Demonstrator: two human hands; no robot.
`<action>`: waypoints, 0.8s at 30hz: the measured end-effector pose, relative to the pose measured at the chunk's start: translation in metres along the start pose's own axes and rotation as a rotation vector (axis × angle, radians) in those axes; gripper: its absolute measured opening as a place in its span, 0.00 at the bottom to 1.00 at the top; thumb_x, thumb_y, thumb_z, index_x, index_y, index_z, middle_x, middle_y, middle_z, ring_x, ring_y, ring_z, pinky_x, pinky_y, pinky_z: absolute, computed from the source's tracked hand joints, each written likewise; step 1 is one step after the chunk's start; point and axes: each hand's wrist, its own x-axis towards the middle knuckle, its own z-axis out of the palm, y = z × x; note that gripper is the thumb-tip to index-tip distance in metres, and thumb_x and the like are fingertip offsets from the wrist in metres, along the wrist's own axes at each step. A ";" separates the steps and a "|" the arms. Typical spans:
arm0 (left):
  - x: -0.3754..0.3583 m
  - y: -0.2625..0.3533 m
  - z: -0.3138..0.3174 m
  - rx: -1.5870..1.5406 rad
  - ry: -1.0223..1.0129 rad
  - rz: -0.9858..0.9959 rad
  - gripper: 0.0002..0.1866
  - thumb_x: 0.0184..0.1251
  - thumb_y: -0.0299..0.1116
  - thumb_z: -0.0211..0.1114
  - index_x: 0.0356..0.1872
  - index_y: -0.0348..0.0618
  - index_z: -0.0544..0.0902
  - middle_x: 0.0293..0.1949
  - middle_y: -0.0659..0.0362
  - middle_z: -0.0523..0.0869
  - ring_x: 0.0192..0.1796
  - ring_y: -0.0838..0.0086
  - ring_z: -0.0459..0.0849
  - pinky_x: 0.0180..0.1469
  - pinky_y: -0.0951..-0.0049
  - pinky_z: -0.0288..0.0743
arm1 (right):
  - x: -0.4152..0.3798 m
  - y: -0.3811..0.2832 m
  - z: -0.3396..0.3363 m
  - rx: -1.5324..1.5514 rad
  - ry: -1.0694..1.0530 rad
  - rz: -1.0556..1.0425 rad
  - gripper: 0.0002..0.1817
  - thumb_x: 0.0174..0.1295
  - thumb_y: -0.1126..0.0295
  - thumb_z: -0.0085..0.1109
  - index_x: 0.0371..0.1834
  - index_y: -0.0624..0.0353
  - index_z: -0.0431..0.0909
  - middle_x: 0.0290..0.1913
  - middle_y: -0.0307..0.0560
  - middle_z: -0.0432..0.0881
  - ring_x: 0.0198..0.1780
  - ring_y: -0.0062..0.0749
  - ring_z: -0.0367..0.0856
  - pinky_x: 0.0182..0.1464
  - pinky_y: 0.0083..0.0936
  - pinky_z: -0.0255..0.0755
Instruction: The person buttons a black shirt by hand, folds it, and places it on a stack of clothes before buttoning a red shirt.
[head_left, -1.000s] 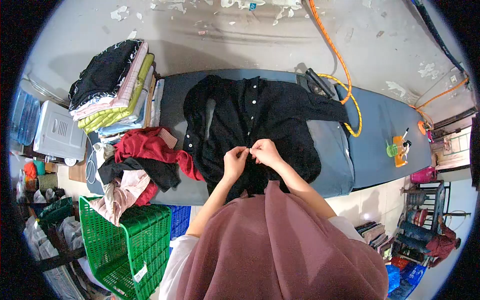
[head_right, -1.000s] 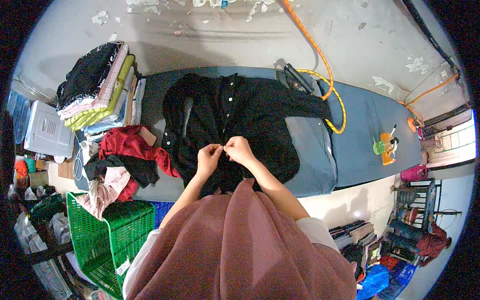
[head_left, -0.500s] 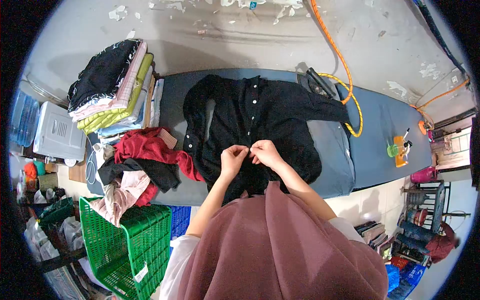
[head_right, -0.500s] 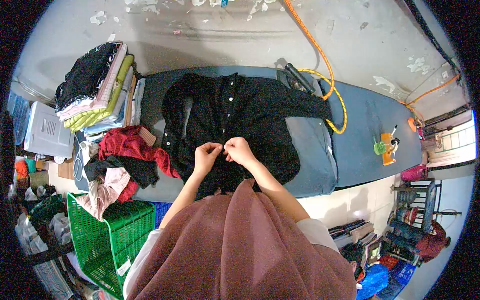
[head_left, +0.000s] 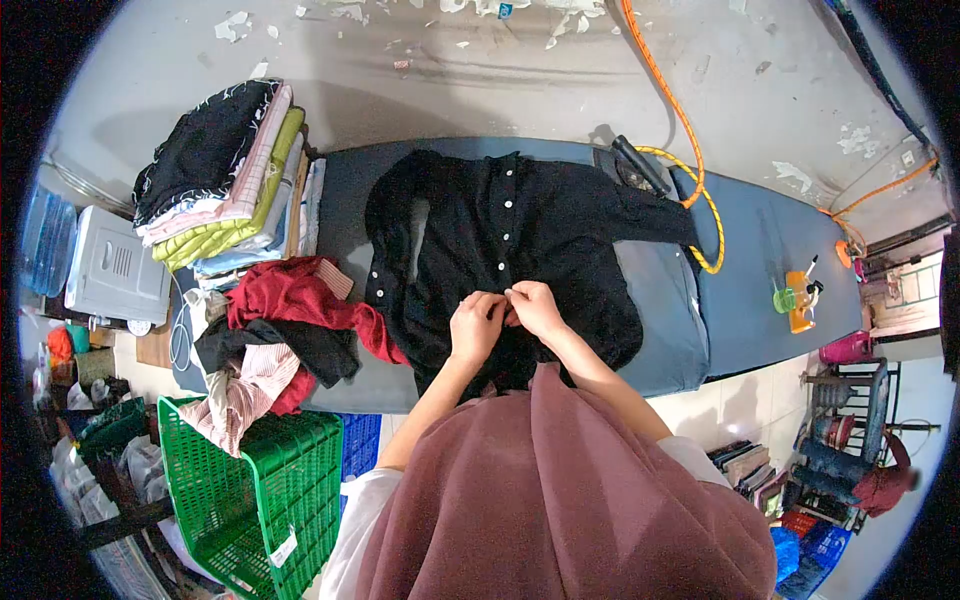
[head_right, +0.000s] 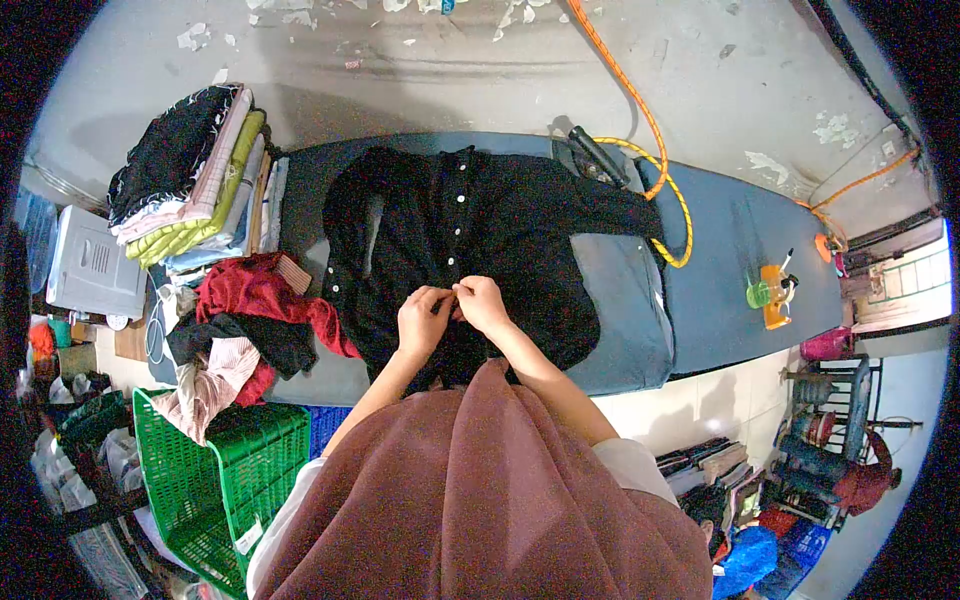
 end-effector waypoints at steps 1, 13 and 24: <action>0.001 0.001 0.000 -0.021 -0.009 -0.027 0.04 0.56 0.29 0.67 0.30 0.40 0.84 0.30 0.53 0.84 0.33 0.60 0.84 0.37 0.66 0.78 | 0.000 0.001 0.001 -0.010 0.018 -0.010 0.13 0.67 0.71 0.51 0.24 0.66 0.74 0.17 0.45 0.77 0.17 0.27 0.79 0.20 0.24 0.74; 0.019 -0.024 0.001 -0.637 -0.348 -0.530 0.07 0.60 0.29 0.66 0.34 0.36 0.84 0.29 0.60 0.86 0.29 0.77 0.81 0.34 0.76 0.75 | -0.009 -0.004 -0.001 0.040 0.009 0.050 0.12 0.68 0.71 0.47 0.27 0.63 0.71 0.22 0.43 0.76 0.19 0.26 0.78 0.22 0.23 0.73; 0.021 -0.028 -0.002 -1.048 -0.432 -0.896 0.07 0.68 0.34 0.60 0.40 0.43 0.81 0.33 0.65 0.82 0.37 0.82 0.78 0.40 0.80 0.73 | -0.008 -0.012 -0.007 0.015 -0.026 -0.052 0.11 0.67 0.70 0.49 0.28 0.64 0.73 0.21 0.41 0.76 0.19 0.24 0.77 0.21 0.22 0.72</action>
